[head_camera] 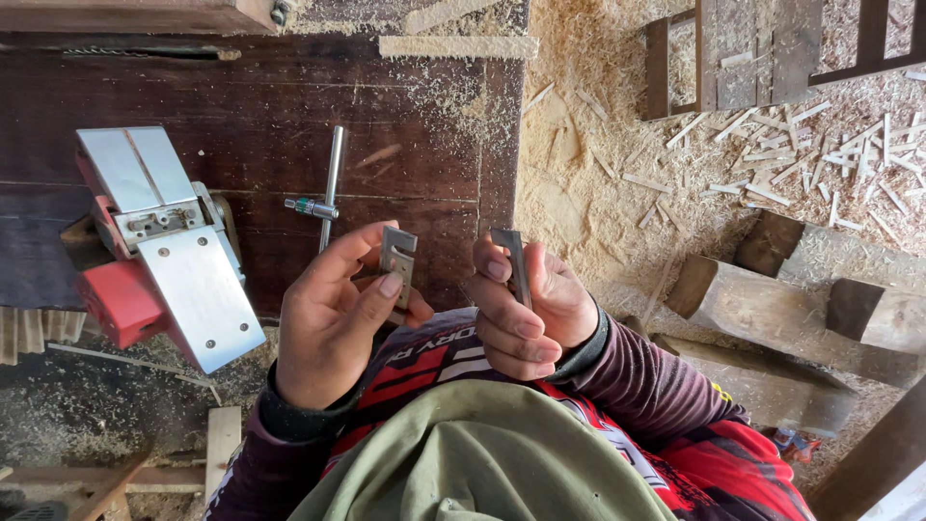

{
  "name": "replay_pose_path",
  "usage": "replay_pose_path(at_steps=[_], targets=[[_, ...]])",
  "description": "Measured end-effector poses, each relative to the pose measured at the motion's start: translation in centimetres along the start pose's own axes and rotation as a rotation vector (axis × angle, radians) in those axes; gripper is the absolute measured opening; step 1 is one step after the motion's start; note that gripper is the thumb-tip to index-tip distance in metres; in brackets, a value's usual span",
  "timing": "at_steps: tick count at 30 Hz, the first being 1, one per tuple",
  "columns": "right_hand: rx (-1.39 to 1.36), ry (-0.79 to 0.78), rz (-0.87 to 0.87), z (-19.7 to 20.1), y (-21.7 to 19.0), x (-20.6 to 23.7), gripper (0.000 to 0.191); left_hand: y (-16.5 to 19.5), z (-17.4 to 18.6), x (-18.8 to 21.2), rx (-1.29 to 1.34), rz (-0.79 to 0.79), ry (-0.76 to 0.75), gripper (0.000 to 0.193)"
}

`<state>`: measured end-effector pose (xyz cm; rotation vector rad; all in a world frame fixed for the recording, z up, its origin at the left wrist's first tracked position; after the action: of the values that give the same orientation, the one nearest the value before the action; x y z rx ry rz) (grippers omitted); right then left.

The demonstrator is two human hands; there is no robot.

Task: The person uses a wrench to loosen the blade assembly on a red electric hand planer resting on a workbench, removes and handles the planer blade, then repositions and retightens it on the planer. They briefly handle a phone mid-episode and set small metal parts on the bench.

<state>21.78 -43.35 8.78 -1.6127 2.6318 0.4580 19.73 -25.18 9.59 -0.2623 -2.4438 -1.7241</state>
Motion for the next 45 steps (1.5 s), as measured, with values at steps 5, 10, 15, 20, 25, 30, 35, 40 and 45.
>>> replay_pose_path(at_steps=[5, 10, 15, 20, 25, 30, 35, 40, 45], targets=[[-0.005, -0.013, -0.016, 0.0, 0.2, 0.2, 0.027, -0.8, 0.6, 0.4, 0.216, 0.043, -0.002, 0.045], [0.014, -0.029, -0.017, 0.0, 0.2, 0.2, 0.024, -1.1, 1.1, 0.7, 0.297, 0.048, -0.013, 0.044], [0.015, -0.027, -0.015, 0.2, 0.2, 0.3, 0.026, -1.4, 1.1, 1.0, 0.307, 0.057, -0.053, 0.041], [0.035, -0.007, -0.006, 0.5, 0.3, 0.4, 0.025, -1.0, 1.0, 0.9, 0.179, 0.001, -0.089, 0.049], [0.058, 0.007, 0.02, 1.0, 0.4, 0.0, 0.027, 0.2, 0.9, 0.9, 0.034, -0.049, -0.062, 0.06], [0.149, 0.028, 0.034, 1.2, 0.4, 0.0, 0.026, 0.2, 1.6, 1.5, -0.046, -0.023, 0.043, 0.055], [0.252, 0.104, 0.072, 1.7, 0.6, 0.6, 0.04, 0.4, 1.3, 2.0, 0.018, -0.08, 0.032, 0.051], [0.427, 0.158, 0.128, 3.7, 0.9, 1.3, 0.055, 5.9, -0.5, 4.0, -0.128, -0.35, -0.157, 0.04], [0.596, 0.431, 0.197, 7.7, -0.4, 3.4, 0.06, 12.4, -3.6, 7.7, -0.091, -0.538, -0.468, 0.039]])
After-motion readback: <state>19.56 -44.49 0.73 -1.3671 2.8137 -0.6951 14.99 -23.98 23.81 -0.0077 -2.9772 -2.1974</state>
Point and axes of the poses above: each hand's wrist, its own x-axis away from the middle knuckle, its own z-axis out of the back of the hand, y = z × x, the point moved 5 cm from there along -x, towards the middle knuckle, and after that the axes turned 9 degrees about -z, right-handed, at the moved point
